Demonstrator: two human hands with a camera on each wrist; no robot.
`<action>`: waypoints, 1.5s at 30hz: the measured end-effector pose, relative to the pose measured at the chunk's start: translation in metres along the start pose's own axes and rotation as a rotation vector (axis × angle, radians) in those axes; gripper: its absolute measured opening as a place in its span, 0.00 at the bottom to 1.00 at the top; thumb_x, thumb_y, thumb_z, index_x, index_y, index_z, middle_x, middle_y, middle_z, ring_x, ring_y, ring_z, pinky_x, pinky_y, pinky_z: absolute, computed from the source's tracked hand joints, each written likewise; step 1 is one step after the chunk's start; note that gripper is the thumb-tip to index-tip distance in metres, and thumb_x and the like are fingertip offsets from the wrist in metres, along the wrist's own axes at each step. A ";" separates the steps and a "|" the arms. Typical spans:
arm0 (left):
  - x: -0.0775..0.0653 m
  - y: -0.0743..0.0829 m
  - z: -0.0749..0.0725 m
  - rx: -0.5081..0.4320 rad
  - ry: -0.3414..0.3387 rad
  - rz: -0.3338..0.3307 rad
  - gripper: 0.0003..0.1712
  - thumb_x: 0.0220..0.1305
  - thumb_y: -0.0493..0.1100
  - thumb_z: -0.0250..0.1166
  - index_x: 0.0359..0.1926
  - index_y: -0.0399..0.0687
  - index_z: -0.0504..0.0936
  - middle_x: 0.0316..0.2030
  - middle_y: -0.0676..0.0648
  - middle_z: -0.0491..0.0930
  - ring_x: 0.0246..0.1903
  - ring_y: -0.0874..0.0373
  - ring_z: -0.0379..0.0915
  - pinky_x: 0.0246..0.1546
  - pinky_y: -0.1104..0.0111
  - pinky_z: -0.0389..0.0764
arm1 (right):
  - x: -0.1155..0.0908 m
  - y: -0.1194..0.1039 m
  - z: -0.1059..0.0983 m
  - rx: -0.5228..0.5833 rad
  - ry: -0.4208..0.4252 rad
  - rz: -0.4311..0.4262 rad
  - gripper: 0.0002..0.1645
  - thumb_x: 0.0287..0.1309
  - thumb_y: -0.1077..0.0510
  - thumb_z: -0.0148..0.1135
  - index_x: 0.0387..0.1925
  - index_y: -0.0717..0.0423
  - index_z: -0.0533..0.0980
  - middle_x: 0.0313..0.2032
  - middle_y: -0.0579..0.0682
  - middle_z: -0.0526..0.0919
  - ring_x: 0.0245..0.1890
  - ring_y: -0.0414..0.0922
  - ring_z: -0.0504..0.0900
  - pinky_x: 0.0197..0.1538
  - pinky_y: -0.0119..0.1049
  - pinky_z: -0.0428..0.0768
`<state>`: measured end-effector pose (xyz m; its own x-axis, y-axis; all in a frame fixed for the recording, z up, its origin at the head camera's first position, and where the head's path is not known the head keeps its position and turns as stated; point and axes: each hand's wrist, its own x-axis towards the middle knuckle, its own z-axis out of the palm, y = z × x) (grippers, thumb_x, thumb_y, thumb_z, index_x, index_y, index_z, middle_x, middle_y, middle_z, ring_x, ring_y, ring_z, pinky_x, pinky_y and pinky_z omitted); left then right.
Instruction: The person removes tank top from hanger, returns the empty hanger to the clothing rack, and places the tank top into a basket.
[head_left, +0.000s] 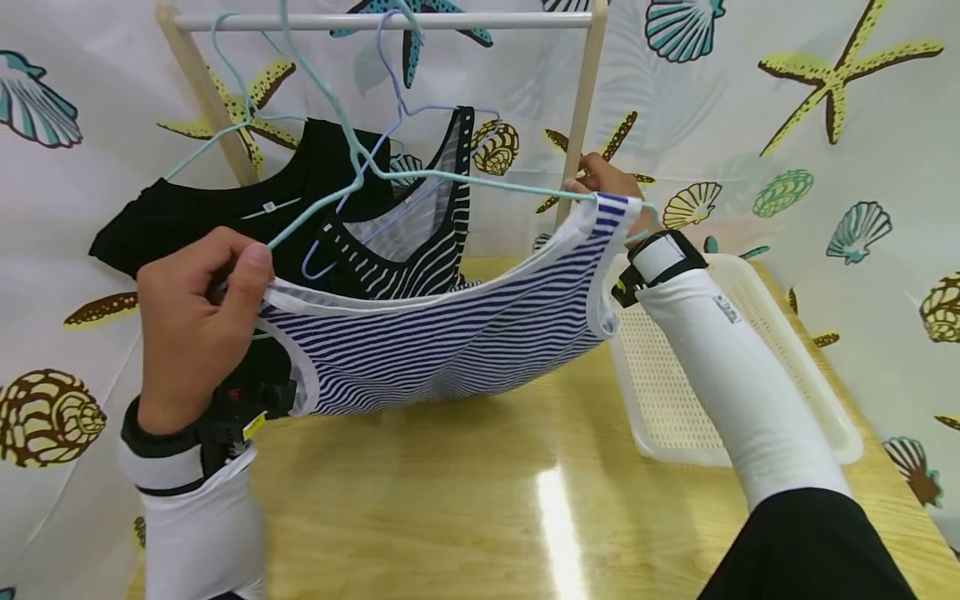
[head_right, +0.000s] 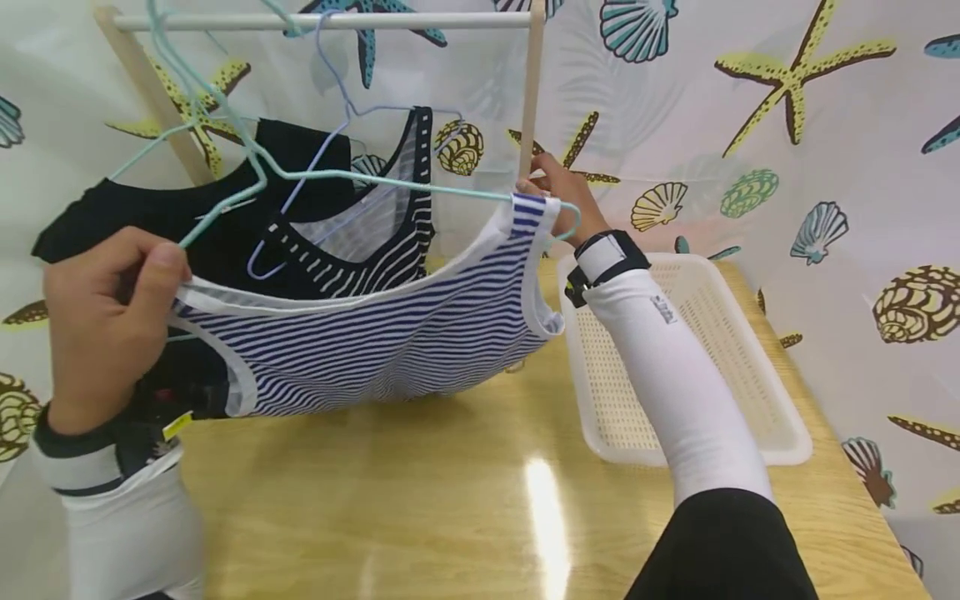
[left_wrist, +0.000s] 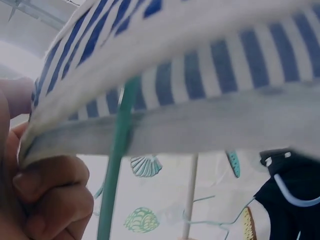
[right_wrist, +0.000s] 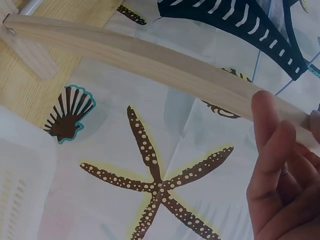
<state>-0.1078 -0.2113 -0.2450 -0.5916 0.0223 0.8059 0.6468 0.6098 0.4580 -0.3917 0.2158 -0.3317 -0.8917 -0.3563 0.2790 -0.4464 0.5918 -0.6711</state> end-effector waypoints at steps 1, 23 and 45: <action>0.001 -0.001 0.002 0.011 -0.023 0.017 0.16 0.67 0.42 0.59 0.28 0.31 0.80 0.17 0.52 0.63 0.20 0.67 0.57 0.21 0.75 0.57 | 0.000 -0.001 -0.001 0.045 -0.011 0.051 0.30 0.66 0.38 0.54 0.61 0.49 0.67 0.52 0.52 0.82 0.45 0.52 0.83 0.51 0.43 0.76; -0.012 -0.029 0.036 0.001 -0.099 0.091 0.12 0.65 0.42 0.60 0.28 0.40 0.81 0.20 0.51 0.69 0.22 0.66 0.61 0.21 0.74 0.61 | -0.178 -0.150 -0.020 0.185 0.151 -0.203 0.17 0.71 0.61 0.49 0.57 0.54 0.75 0.47 0.52 0.83 0.47 0.43 0.81 0.46 0.28 0.76; -0.054 -0.049 0.048 -0.035 -0.001 -0.127 0.10 0.54 0.27 0.67 0.39 0.38 0.85 0.27 0.50 0.76 0.26 0.66 0.66 0.25 0.78 0.67 | -0.207 -0.129 0.032 0.615 0.703 -0.396 0.06 0.55 0.78 0.58 0.29 0.84 0.70 0.28 0.52 0.78 0.27 0.41 0.72 0.31 0.25 0.71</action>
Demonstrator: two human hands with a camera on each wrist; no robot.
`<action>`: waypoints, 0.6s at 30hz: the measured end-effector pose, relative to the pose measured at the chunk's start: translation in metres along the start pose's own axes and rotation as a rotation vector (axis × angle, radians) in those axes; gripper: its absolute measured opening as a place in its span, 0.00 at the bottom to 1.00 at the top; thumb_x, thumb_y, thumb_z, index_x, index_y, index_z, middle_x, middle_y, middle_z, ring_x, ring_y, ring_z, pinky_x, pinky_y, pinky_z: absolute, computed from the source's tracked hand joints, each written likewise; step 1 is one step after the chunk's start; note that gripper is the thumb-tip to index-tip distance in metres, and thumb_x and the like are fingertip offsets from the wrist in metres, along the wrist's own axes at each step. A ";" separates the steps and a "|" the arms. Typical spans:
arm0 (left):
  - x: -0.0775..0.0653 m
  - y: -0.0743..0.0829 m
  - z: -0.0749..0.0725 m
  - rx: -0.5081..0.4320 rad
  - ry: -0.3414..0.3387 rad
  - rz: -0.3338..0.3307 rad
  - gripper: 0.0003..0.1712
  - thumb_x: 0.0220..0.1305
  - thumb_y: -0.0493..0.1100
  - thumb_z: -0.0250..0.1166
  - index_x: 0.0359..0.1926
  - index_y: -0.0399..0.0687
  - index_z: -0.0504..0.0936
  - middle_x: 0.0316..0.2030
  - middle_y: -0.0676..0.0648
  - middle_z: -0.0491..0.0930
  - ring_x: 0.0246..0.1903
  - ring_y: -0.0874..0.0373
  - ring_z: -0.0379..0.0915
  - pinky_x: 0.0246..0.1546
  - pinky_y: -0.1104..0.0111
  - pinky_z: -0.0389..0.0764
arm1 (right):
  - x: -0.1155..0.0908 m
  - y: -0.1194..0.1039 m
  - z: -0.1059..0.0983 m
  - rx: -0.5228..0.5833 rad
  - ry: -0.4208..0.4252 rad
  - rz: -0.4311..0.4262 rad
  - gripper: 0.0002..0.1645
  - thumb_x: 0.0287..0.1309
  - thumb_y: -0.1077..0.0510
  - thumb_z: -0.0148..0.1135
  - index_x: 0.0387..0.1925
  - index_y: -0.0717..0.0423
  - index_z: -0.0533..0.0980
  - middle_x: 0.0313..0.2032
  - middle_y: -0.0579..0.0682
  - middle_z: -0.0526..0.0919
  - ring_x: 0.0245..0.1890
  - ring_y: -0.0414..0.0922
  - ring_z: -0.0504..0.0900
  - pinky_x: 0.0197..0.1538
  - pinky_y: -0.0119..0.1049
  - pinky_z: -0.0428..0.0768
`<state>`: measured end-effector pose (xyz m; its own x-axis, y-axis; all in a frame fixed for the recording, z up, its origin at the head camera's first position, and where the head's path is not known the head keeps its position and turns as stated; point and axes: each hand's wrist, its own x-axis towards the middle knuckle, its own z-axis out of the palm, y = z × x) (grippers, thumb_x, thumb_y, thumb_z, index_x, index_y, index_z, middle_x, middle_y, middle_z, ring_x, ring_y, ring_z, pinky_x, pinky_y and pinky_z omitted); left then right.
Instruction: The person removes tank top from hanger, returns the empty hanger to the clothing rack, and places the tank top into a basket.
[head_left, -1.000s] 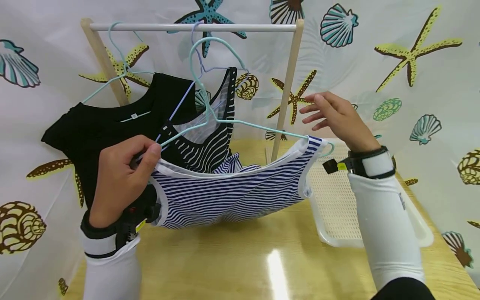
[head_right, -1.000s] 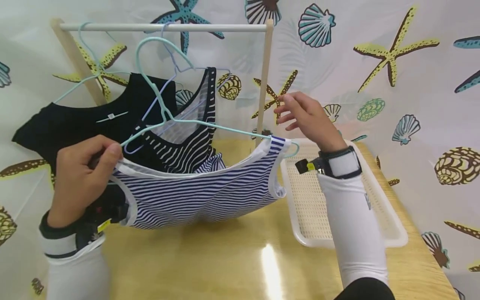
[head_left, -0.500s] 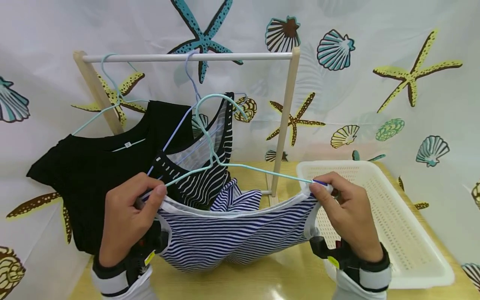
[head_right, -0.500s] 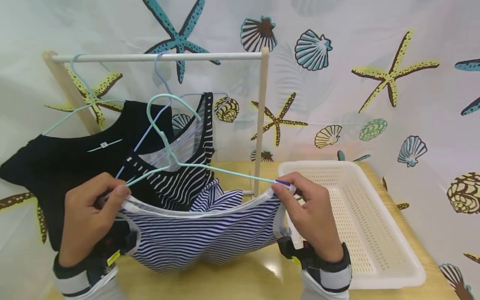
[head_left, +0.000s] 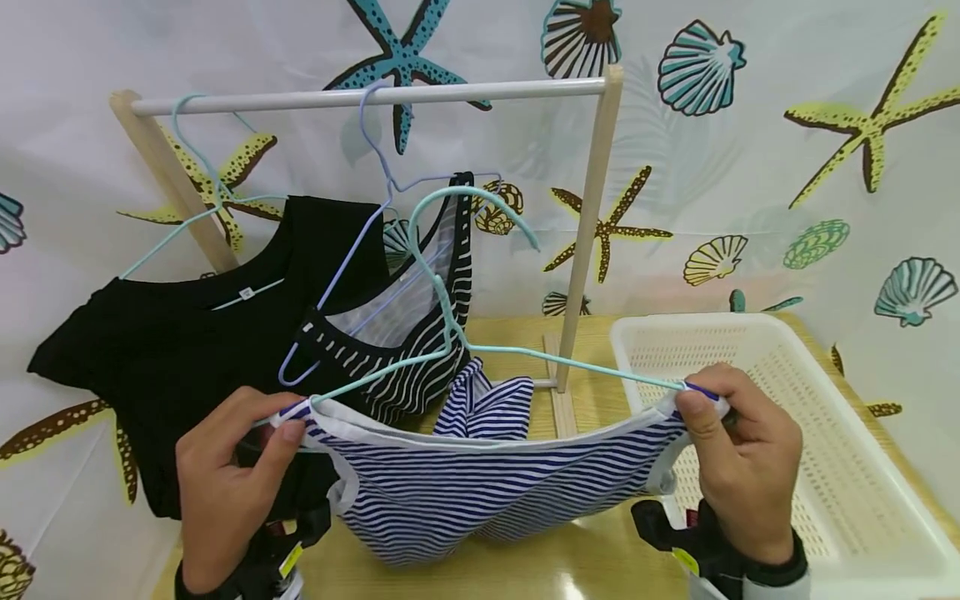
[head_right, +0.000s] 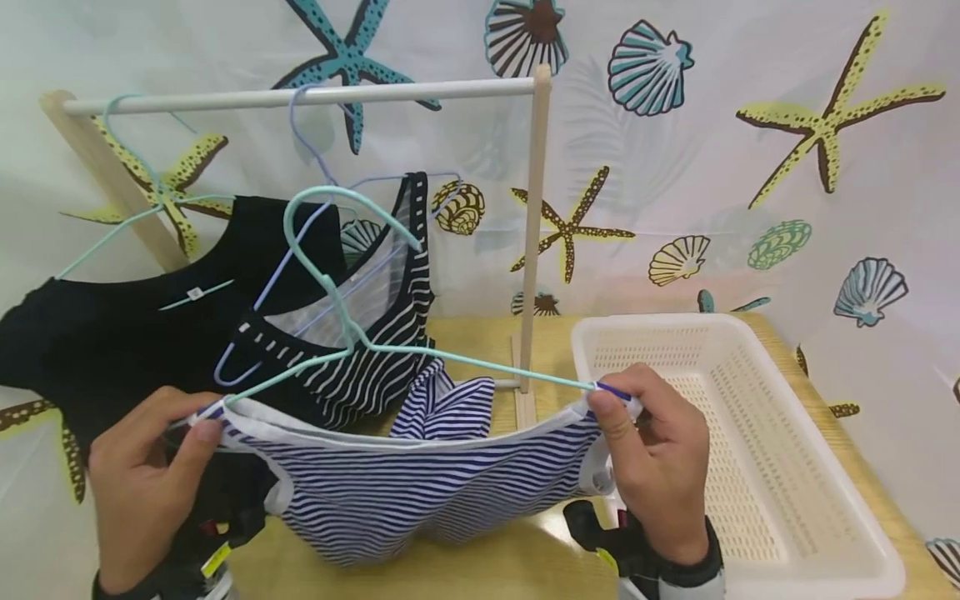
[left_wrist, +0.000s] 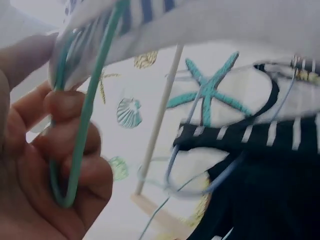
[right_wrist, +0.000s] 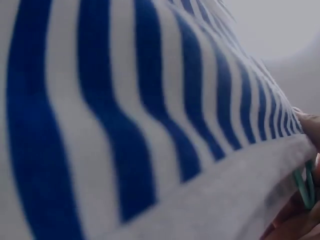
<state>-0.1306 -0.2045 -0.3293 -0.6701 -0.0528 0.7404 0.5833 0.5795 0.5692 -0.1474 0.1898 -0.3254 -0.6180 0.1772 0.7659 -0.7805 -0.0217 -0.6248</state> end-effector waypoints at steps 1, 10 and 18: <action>0.001 0.000 0.001 -0.009 0.005 0.010 0.09 0.55 0.28 0.67 0.38 0.37 0.85 0.26 0.50 0.74 0.25 0.66 0.64 0.24 0.77 0.65 | 0.002 0.000 0.000 0.002 0.001 -0.001 0.05 0.54 0.79 0.58 0.29 0.84 0.71 0.28 0.52 0.78 0.27 0.41 0.73 0.31 0.25 0.71; 0.005 0.003 0.006 -0.057 0.054 0.022 0.06 0.53 0.26 0.68 0.34 0.33 0.84 0.20 0.52 0.67 0.19 0.69 0.57 0.15 0.76 0.57 | 0.001 0.003 -0.005 -0.096 -0.035 0.115 0.04 0.54 0.81 0.55 0.34 0.79 0.74 0.29 0.51 0.79 0.24 0.39 0.74 0.29 0.24 0.73; 0.001 0.005 0.009 -0.051 0.085 0.013 0.07 0.51 0.25 0.69 0.33 0.34 0.84 0.20 0.52 0.68 0.19 0.69 0.58 0.16 0.76 0.58 | 0.002 -0.003 -0.003 -0.364 -0.066 0.258 0.05 0.58 0.76 0.57 0.36 0.73 0.77 0.27 0.48 0.78 0.22 0.38 0.71 0.23 0.29 0.66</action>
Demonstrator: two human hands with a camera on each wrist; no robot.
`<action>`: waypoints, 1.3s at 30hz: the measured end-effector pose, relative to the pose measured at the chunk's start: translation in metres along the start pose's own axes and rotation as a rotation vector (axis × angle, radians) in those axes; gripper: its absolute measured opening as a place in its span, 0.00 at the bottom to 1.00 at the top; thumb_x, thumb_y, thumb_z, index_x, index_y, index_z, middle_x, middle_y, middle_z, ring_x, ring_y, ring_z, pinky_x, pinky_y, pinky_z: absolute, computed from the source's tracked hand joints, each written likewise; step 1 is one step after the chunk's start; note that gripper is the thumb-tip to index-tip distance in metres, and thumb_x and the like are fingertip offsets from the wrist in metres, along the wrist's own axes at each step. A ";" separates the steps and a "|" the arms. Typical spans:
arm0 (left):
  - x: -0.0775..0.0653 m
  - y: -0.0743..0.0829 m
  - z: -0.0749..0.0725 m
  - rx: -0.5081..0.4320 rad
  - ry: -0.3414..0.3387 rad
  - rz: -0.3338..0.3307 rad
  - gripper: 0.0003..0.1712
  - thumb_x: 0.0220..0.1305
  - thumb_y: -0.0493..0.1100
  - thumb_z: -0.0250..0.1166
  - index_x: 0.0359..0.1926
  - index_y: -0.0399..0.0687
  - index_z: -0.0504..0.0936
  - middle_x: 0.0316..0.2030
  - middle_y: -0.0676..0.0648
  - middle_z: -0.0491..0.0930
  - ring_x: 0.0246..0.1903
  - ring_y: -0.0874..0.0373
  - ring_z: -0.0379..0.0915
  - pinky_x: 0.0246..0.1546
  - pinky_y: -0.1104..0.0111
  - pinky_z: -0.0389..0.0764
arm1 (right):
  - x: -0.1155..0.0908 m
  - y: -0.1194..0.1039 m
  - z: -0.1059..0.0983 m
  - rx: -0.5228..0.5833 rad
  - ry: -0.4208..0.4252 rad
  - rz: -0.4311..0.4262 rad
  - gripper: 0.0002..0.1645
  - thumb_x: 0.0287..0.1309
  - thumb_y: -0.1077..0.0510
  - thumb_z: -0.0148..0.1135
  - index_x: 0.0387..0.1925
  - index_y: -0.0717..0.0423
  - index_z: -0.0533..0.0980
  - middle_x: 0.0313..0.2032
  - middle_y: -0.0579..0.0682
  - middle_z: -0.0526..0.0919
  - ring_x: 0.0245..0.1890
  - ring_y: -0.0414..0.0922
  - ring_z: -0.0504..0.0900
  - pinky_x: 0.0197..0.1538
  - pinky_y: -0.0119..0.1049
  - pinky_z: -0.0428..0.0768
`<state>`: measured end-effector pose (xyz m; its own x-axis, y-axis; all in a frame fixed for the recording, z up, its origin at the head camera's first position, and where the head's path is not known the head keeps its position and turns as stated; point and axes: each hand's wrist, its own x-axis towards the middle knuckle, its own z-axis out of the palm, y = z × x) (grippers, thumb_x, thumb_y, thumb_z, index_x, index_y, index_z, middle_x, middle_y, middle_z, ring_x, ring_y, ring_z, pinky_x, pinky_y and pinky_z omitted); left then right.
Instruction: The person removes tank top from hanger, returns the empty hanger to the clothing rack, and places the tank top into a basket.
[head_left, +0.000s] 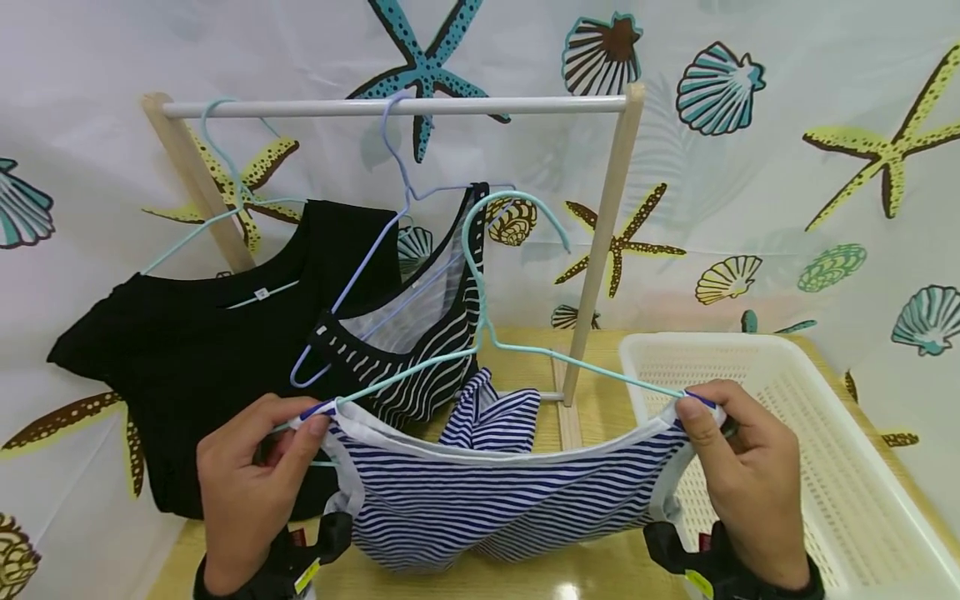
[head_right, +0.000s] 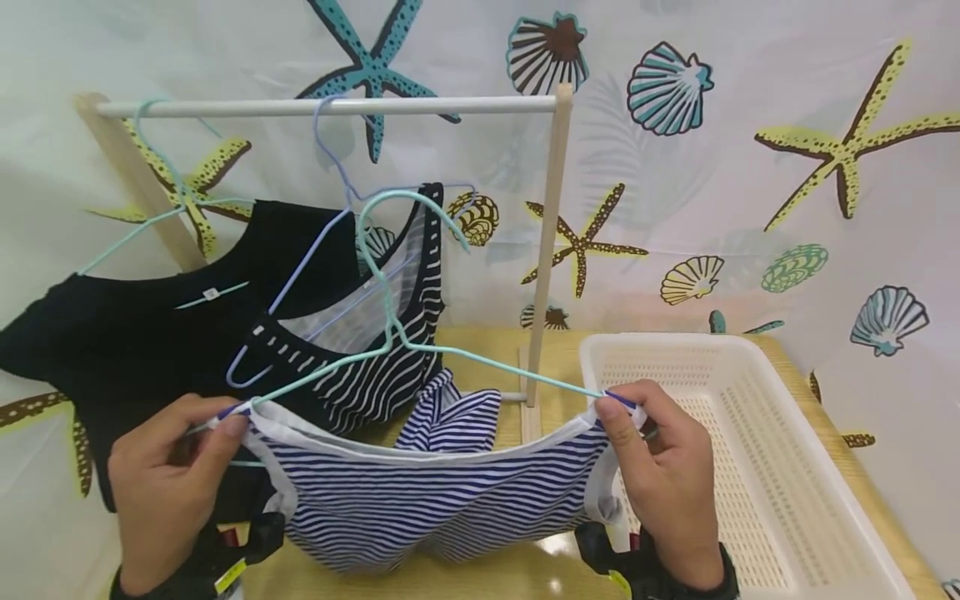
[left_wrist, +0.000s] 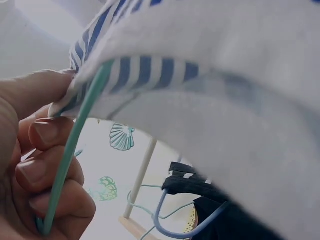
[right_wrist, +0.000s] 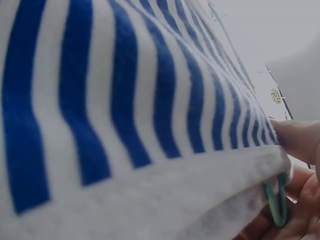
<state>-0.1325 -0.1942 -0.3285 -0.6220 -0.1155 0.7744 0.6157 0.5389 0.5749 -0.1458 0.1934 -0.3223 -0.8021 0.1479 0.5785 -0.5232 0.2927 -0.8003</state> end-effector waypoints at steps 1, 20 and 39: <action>0.001 0.000 0.001 0.000 0.003 0.001 0.07 0.51 0.25 0.69 0.33 0.34 0.84 0.20 0.52 0.68 0.19 0.69 0.58 0.16 0.76 0.58 | 0.001 -0.001 -0.001 0.009 0.001 0.015 0.05 0.58 0.76 0.57 0.36 0.73 0.77 0.27 0.48 0.78 0.21 0.38 0.71 0.22 0.30 0.66; -0.002 0.011 -0.007 0.064 0.109 -0.089 0.04 0.54 0.25 0.68 0.32 0.30 0.84 0.21 0.54 0.69 0.18 0.69 0.57 0.17 0.76 0.57 | 0.011 0.004 0.013 0.178 -0.081 -0.055 0.08 0.58 0.75 0.58 0.41 0.72 0.77 0.30 0.51 0.77 0.27 0.40 0.73 0.31 0.26 0.73; -0.011 0.017 0.004 0.058 0.120 -0.127 0.04 0.54 0.24 0.67 0.32 0.28 0.83 0.21 0.54 0.69 0.17 0.69 0.57 0.16 0.76 0.58 | -0.001 0.004 -0.003 0.253 -0.148 -0.148 0.13 0.60 0.78 0.46 0.45 0.75 0.73 0.41 0.58 0.78 0.36 0.44 0.73 0.38 0.28 0.74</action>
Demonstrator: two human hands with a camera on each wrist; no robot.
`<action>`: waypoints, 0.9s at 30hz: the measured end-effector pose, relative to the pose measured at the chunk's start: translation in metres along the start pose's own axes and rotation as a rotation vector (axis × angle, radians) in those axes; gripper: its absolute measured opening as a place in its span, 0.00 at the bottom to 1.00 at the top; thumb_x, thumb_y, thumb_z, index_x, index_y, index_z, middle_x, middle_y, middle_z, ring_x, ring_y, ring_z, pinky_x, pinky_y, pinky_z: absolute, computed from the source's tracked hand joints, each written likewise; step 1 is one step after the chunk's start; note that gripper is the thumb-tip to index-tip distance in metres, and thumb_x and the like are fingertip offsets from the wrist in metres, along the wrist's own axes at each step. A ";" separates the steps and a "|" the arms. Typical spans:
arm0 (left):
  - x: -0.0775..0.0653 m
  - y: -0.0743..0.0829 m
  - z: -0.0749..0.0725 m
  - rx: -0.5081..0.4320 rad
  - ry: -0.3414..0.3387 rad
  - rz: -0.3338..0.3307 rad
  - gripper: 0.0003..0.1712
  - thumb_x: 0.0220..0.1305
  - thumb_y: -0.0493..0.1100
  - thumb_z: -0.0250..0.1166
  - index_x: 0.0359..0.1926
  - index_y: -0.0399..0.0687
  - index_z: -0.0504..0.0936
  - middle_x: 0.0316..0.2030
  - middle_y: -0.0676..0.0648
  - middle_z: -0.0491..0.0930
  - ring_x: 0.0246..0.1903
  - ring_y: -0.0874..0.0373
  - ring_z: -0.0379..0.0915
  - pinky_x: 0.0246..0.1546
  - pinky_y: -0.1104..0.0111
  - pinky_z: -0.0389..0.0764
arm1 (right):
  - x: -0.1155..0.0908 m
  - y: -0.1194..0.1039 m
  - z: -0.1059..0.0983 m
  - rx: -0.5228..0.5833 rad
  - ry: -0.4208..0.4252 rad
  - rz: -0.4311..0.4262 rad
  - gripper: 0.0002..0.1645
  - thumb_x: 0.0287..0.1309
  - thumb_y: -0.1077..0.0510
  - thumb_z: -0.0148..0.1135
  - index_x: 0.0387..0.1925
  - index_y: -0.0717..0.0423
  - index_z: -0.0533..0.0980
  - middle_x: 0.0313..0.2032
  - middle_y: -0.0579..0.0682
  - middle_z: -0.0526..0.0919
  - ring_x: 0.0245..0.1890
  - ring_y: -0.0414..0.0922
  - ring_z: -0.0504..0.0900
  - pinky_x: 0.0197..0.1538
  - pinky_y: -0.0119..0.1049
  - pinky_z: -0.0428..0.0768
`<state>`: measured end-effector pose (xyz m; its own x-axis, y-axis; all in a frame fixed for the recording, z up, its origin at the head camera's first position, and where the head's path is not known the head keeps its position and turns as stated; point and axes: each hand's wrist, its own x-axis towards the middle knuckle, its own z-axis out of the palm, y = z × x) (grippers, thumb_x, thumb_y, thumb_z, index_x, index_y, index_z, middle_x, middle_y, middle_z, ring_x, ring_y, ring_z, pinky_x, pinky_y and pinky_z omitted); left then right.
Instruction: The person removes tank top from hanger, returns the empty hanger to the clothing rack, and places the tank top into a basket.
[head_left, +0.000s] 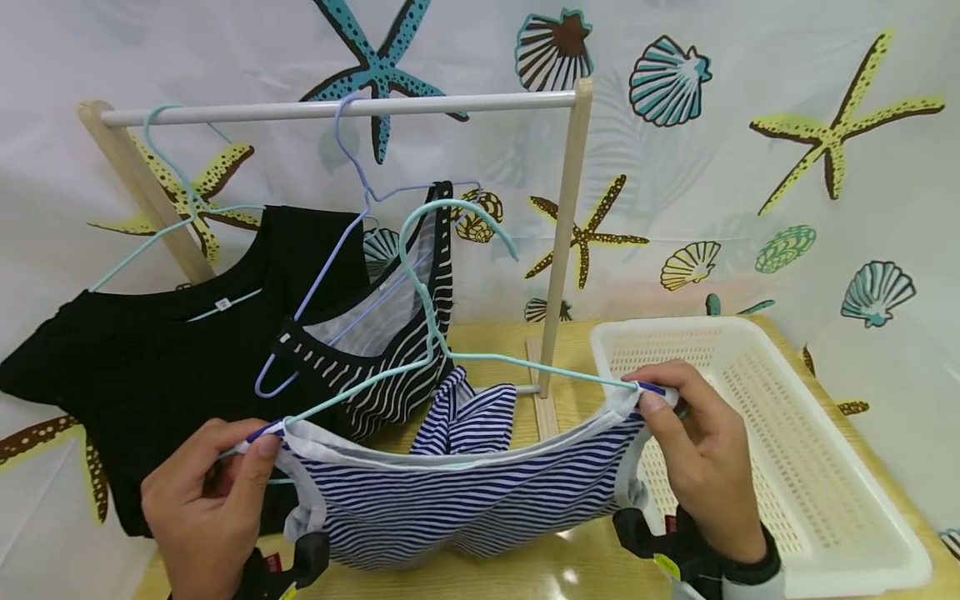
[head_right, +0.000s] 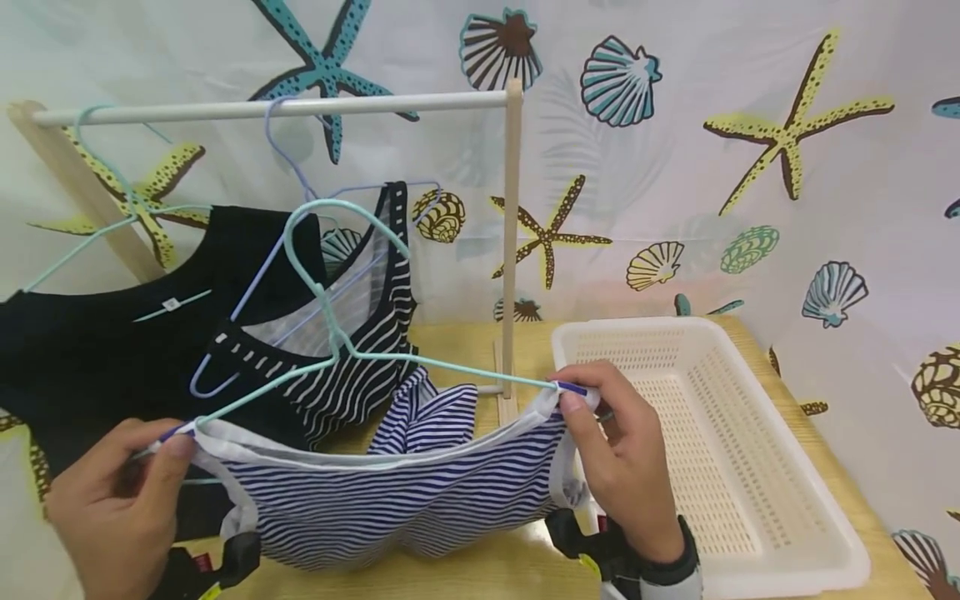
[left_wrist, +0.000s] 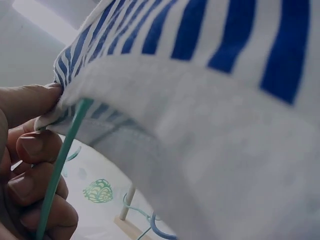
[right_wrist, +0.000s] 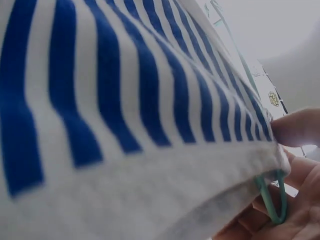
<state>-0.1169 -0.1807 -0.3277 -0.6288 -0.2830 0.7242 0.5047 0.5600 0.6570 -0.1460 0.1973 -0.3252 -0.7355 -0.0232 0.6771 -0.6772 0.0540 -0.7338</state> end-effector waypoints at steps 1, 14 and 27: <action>0.000 -0.001 0.001 -0.014 -0.001 0.006 0.03 0.54 0.25 0.67 0.32 0.28 0.83 0.21 0.54 0.69 0.17 0.69 0.57 0.16 0.76 0.57 | 0.001 0.000 0.000 -0.004 0.005 -0.001 0.13 0.60 0.78 0.47 0.45 0.75 0.74 0.41 0.58 0.78 0.35 0.44 0.73 0.38 0.28 0.74; 0.002 0.001 -0.010 -0.018 -0.020 -0.005 0.02 0.55 0.26 0.66 0.31 0.27 0.82 0.21 0.56 0.69 0.18 0.69 0.56 0.17 0.77 0.56 | 0.001 0.006 0.010 0.060 0.005 -0.020 0.12 0.59 0.79 0.48 0.43 0.76 0.74 0.40 0.57 0.78 0.36 0.44 0.73 0.38 0.28 0.74; 0.001 -0.007 0.000 -0.067 -0.074 0.069 0.02 0.56 0.27 0.66 0.32 0.28 0.82 0.21 0.52 0.69 0.19 0.69 0.56 0.17 0.77 0.57 | -0.002 0.003 0.001 0.046 0.072 0.011 0.13 0.56 0.81 0.50 0.45 0.80 0.70 0.41 0.57 0.76 0.37 0.45 0.73 0.38 0.28 0.74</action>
<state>-0.1218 -0.1850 -0.3316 -0.6322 -0.1857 0.7522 0.5848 0.5225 0.6205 -0.1465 0.1966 -0.3286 -0.7407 0.0486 0.6700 -0.6705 0.0081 -0.7419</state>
